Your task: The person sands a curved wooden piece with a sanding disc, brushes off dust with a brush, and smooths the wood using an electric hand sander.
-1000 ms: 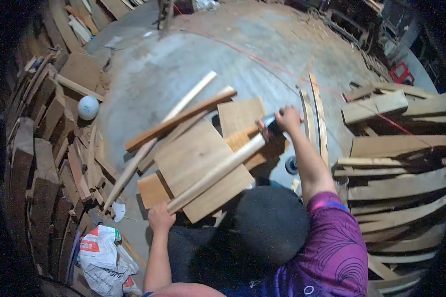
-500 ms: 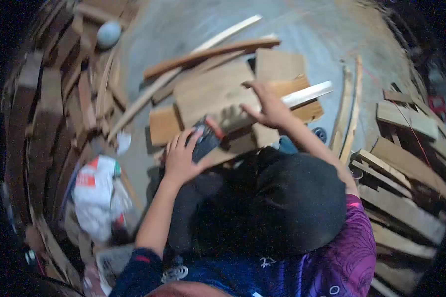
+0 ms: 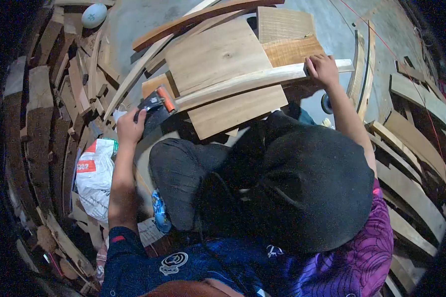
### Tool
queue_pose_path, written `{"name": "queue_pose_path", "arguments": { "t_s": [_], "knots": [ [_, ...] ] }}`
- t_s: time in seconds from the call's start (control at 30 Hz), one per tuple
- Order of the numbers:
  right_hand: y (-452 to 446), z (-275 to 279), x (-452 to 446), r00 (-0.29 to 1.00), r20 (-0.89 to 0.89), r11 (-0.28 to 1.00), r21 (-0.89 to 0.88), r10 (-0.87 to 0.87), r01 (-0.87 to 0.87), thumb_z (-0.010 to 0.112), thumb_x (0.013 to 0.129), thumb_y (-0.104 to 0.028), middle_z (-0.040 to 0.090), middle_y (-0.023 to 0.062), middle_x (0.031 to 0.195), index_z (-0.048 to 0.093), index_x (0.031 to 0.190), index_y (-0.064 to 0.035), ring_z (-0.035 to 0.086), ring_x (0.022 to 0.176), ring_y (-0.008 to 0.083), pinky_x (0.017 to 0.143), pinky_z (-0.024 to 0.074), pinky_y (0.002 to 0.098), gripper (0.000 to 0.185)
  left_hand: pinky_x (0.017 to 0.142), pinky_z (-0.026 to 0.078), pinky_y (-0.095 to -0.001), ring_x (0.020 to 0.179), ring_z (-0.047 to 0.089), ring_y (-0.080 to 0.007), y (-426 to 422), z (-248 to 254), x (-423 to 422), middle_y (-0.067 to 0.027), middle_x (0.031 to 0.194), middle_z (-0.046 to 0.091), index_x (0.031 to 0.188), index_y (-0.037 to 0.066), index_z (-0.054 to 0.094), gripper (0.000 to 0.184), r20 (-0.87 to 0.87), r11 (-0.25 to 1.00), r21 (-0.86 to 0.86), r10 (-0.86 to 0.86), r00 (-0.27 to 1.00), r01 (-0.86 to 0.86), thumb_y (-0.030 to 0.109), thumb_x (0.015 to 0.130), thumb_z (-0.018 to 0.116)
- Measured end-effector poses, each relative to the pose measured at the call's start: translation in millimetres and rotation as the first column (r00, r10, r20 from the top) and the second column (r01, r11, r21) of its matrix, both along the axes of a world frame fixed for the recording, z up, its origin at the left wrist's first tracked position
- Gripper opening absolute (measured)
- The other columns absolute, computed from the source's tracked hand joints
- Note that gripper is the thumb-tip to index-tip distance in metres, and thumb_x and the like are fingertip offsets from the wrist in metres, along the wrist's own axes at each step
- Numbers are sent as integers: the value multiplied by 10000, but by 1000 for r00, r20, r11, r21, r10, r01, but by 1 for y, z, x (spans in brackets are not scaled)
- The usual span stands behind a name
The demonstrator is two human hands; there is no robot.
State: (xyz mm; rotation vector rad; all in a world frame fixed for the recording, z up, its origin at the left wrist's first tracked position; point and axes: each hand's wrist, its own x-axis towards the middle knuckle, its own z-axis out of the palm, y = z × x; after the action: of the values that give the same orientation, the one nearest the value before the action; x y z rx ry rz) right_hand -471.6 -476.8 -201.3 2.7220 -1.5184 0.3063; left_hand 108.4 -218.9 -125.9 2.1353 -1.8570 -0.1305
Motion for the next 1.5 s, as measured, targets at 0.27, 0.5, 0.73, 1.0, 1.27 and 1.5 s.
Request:
{"name": "queue_pose_path", "arguments": {
  "t_s": [0.27,0.5,0.73,1.0,1.27,1.5],
  "knots": [
    [14,-5,1,999,13,997,66,-30,29,507,1013,-374,703,116,822,696,797,-130,671,846,328,795,464,460,377,621,560,-506,702,708,-393,-128,-20,-198,-177,720,698,737,94,695,650,-150,933,-86,-359,921,349,693,943,551],
    [15,-3,3,997,52,997,39,-62,60,480,1022,-429,695,147,771,696,744,-123,662,787,383,761,473,488,466,521,516,-440,597,678,-338,-95,-19,-104,-137,627,654,695,102,675,593,-99,904,54,-418,903,424,644,930,618],
    [8,-6,-2,999,-17,999,9,-41,41,474,1016,-400,695,159,849,696,843,-99,656,877,366,821,458,477,412,651,551,-468,721,708,-404,-16,-26,21,-217,803,715,898,58,741,473,-32,1000,8,1,999,0,521,941,654],
    [11,-9,4,991,107,996,61,-75,69,547,987,-355,715,150,836,707,826,-65,664,862,370,823,480,465,368,625,592,-477,719,741,-351,-123,-7,-243,-147,772,743,836,117,757,677,-70,949,56,-305,950,309,738,929,505],
    [27,57,85,609,788,985,160,-88,-65,682,958,-293,734,160,1075,703,1130,-30,706,1033,273,920,545,383,315,915,531,-493,1116,659,-386,-129,-9,-276,-256,1220,658,1279,25,591,730,-157,952,-206,-261,953,226,662,921,594],
    [75,64,161,879,144,888,-4,455,-459,529,969,-638,666,62,922,684,960,-119,627,982,257,833,467,428,541,1008,429,-507,1148,553,-406,-51,-57,-166,-215,1199,579,1323,15,556,486,-145,987,-114,-131,981,115,365,987,588]
  ]
}}
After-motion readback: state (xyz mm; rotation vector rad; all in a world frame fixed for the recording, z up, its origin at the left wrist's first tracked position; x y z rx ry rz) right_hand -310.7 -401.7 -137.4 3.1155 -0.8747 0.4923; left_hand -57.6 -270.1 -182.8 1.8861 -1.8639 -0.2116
